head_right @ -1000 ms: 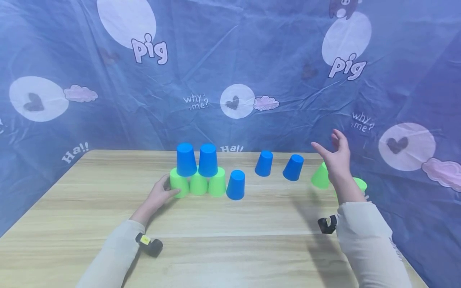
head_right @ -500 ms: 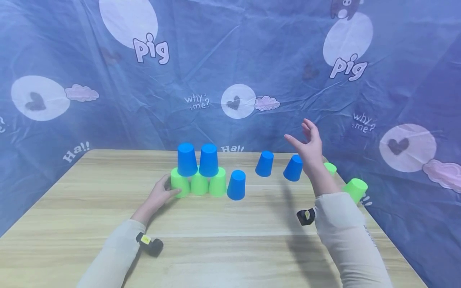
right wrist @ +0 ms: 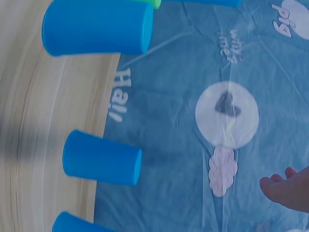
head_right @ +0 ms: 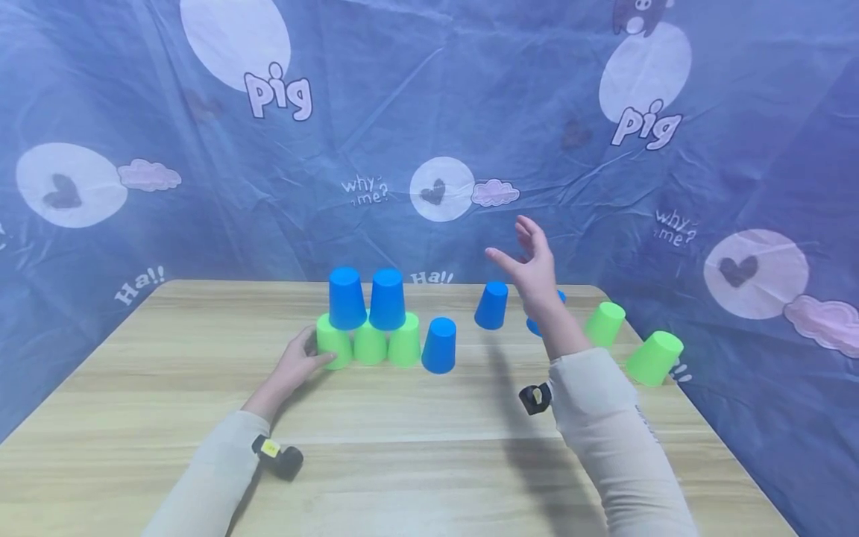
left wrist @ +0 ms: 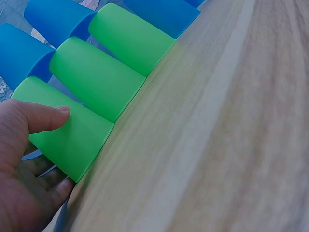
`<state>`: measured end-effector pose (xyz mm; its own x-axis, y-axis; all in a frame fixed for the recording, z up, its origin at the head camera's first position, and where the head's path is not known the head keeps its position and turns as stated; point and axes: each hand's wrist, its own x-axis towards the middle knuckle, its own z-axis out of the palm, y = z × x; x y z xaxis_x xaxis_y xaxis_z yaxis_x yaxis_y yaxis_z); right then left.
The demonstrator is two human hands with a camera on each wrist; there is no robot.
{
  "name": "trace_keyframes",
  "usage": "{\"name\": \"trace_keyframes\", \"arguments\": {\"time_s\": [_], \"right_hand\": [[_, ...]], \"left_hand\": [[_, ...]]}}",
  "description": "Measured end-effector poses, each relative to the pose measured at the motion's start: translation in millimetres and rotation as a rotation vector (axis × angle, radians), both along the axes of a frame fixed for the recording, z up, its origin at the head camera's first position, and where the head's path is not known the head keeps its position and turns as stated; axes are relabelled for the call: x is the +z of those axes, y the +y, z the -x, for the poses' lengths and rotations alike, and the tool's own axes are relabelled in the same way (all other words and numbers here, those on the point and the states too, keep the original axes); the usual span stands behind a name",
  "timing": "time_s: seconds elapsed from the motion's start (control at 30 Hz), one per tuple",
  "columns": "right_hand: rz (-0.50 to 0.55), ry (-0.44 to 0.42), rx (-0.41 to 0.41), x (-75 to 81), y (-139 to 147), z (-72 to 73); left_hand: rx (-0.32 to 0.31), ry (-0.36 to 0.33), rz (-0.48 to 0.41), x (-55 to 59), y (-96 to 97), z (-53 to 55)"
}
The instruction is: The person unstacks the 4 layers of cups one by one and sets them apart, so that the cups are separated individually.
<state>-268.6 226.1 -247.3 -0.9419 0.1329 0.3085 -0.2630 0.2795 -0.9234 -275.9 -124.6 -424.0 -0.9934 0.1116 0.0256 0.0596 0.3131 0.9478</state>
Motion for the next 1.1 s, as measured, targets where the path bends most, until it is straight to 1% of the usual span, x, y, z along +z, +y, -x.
{"name": "trace_keyframes", "arguments": {"time_s": [0.1,0.27,0.6,0.77,0.87,1.1], "right_hand": [[-0.019,0.005,0.04,-2.9,-9.8,0.8],[-0.013,-0.008,0.102,-9.7,-25.8,1.9],[-0.019,-0.047,0.15,-28.8,-52.1,7.2],[-0.018,-0.088,0.17,-41.1,-64.3,8.7],[-0.007,-0.111,0.183,-45.9,-71.8,9.6],[-0.034,-0.182,0.256,-59.6,-86.8,9.0]], "left_hand": [[-0.004,0.004,0.0,0.0,-0.2,0.0],[-0.007,-0.002,-0.005,-0.1,-0.3,1.1],[-0.003,-0.006,0.006,2.3,0.3,0.8],[-0.008,0.0,0.005,2.4,0.3,0.1],[-0.008,0.001,-0.003,2.7,0.3,0.2],[-0.012,0.0,-0.003,3.1,-0.9,-0.6]]}}
